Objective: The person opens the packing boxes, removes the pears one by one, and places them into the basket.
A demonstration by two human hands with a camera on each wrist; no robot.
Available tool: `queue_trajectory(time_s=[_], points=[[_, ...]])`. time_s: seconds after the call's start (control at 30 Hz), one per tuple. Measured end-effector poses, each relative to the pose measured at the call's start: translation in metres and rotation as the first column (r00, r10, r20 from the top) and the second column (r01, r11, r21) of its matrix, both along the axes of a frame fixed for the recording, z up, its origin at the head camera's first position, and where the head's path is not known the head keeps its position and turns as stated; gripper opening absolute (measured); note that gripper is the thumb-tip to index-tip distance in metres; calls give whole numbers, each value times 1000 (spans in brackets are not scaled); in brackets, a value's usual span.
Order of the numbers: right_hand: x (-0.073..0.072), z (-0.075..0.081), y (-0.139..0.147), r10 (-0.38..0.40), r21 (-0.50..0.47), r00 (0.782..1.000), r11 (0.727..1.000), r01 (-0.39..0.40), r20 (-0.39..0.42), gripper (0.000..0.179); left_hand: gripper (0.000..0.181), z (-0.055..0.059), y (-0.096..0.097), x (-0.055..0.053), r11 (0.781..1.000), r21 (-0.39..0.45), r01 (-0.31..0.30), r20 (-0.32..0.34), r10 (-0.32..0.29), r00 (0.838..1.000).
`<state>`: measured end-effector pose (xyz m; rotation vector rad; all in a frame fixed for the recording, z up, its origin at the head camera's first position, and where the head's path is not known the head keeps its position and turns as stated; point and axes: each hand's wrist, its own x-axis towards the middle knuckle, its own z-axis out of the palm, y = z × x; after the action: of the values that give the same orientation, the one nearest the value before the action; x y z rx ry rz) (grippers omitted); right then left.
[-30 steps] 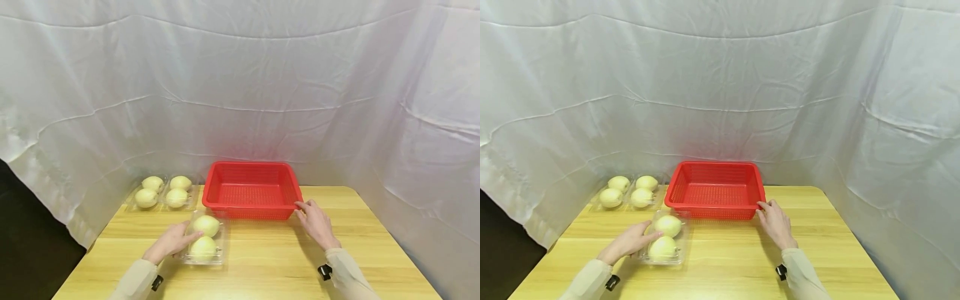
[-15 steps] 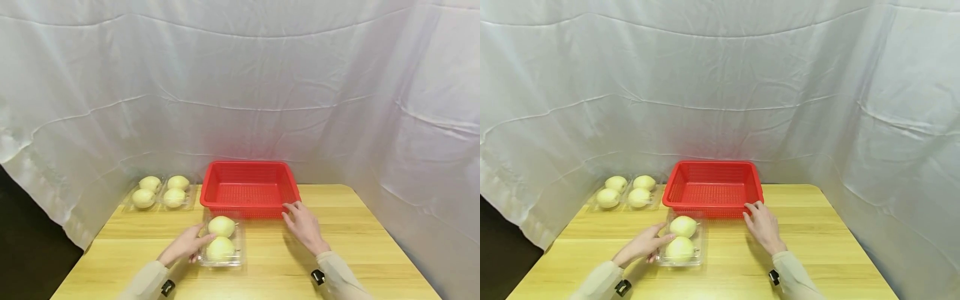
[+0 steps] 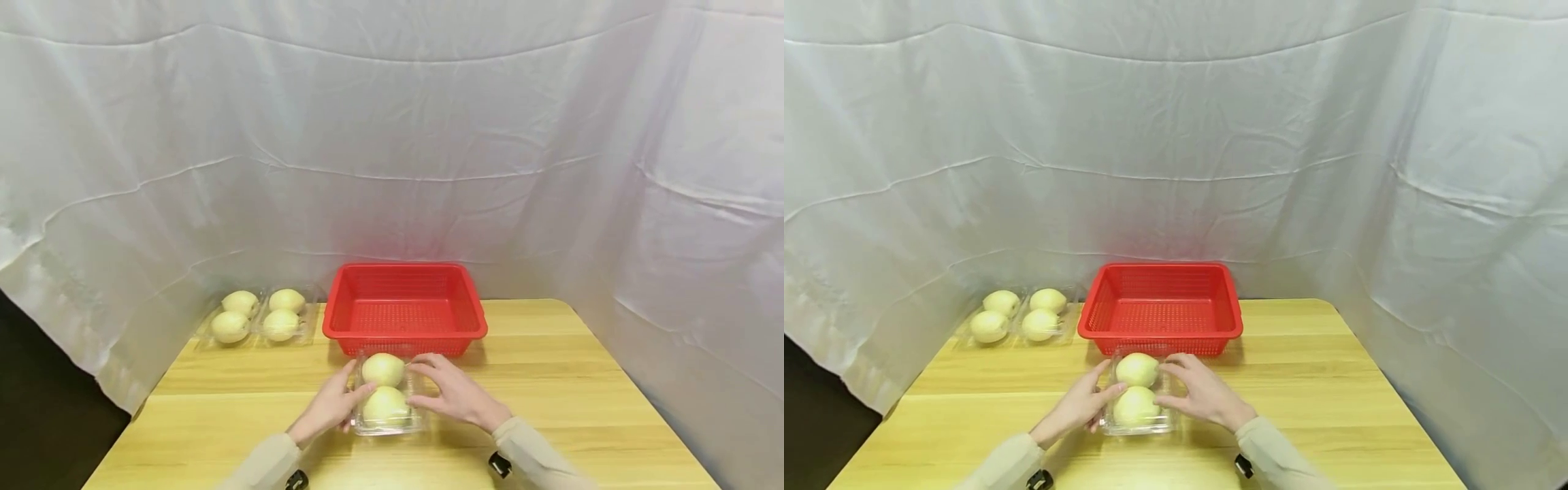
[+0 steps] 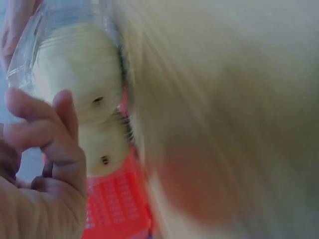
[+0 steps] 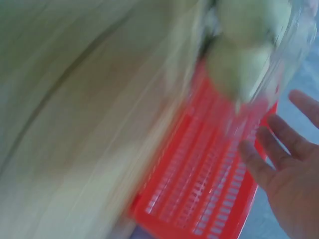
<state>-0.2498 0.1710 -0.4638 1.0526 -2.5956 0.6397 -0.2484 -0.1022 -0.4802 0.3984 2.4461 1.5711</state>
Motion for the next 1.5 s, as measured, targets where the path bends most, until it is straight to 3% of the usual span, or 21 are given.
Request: queue_trajectory(time_s=[0.2, 0.4, 0.57, 0.7, 0.9, 1.0, 1.23, 1.5], points=[[7, 4, -12, -47, 118, 997, 992, 40, 58, 65, 79, -3, 15, 1, 1000, 21, -11, -10, 11, 1000], [12, 13, -19, -44, 187, 999, 982, 38, 30, 71, 74, -6, 16, 3, 995, 87, -39, 16, 38, 999], [14, 18, -23, -29, 229, 1000, 973, 31, -11, 68, 76, -8, 17, 5, 991, 134, -25, 69, 15, 997], [13, 23, -25, -23, 273, 999, 961, 32, -38, 73, 73, -6, 19, 4, 991, 130, 19, 76, -29, 997], [15, 28, -29, -62, 334, 996, 942, 35, 69, 83, 61, -6, 13, 4, 971, 192, 141, 94, -161, 982], [16, 30, -33, -84, 367, 990, 929, 38, 110, 84, 59, -5, 5, 5, 957, 234, 171, 120, -203, 972], [23, 36, -42, -117, 434, 979, 900, 34, 166, 85, 67, -2, -8, 8, 942, 252, 223, 164, -268, 949], [27, 45, -53, -126, 494, 984, 868, 49, 123, 80, 88, -1, -11, 8, 924, 256, 283, 149, -327, 933]])
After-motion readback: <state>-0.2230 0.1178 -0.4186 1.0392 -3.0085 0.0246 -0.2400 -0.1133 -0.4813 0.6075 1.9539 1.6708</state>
